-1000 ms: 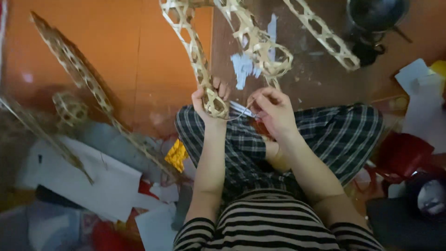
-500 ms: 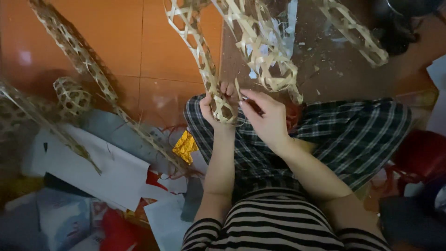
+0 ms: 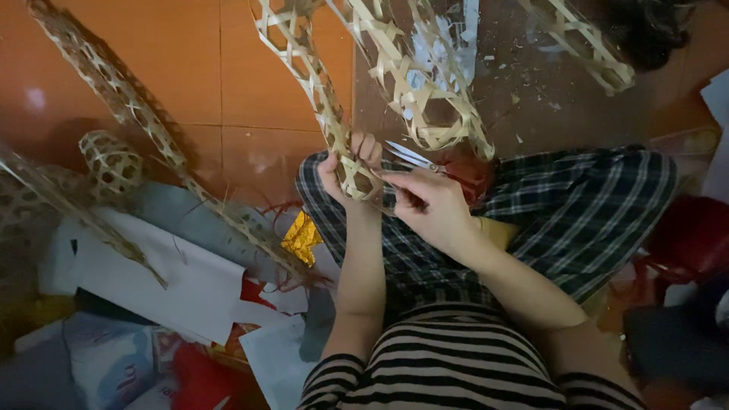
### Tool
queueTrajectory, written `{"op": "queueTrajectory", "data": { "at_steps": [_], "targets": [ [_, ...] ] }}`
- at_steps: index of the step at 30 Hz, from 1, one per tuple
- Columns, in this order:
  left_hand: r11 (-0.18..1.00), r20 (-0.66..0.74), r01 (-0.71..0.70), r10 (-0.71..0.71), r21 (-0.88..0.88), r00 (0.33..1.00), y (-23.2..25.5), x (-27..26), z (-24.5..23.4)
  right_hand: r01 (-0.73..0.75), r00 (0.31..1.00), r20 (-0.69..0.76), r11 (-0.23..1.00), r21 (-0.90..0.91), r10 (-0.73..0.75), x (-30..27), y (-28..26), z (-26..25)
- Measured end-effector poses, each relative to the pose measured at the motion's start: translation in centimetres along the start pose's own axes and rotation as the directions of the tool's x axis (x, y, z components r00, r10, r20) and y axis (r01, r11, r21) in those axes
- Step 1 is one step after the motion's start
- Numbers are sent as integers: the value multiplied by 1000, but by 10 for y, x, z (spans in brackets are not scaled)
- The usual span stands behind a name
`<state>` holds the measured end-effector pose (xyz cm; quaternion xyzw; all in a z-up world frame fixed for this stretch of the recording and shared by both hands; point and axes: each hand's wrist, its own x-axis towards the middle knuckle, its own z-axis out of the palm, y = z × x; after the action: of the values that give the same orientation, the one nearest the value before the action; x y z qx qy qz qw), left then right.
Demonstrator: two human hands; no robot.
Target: Assembling an animal-shaped structure by weaving bamboo strips and tying joints with string
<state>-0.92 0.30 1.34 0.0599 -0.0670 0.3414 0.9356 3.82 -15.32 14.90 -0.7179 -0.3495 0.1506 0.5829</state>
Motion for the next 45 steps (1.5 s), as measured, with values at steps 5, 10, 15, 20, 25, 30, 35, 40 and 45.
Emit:
{"op": "queueTrajectory", "data": {
  "at_steps": [5,10,15,20,25,30,35,40,45],
  "targets": [
    [1000,46,18,-19,16,999,-1,-1,2,-28,999,24,999,-29,29,-14,-5,-3],
    [999,40,4,-6,41,999,-2,-2,-17,-48,997,61,999,-26,50,-16,-7,-7],
    [1000,55,-18,18,7,998,-6,2,-9,-77,993,92,997,-32,80,-20,-3,-9],
    [999,93,-9,4,51,996,-12,6,10,-72,990,116,994,-82,81,-18,-1,-14],
    [997,81,18,-25,80,996,-13,5,20,-6,984,175,987,-163,35,-18,6,-17],
    [994,81,24,-33,106,996,-13,3,-11,93,988,146,939,-330,-46,-16,8,-19],
    [977,70,19,-34,214,997,-31,1,3,114,991,109,926,-359,-80,-11,4,-26],
    [984,78,-13,-1,178,997,-47,5,5,131,991,60,909,-395,-117,-12,11,-34],
    [981,133,-9,-17,194,991,-58,11,15,177,983,44,875,-451,-176,-14,15,-38]
  ]
}}
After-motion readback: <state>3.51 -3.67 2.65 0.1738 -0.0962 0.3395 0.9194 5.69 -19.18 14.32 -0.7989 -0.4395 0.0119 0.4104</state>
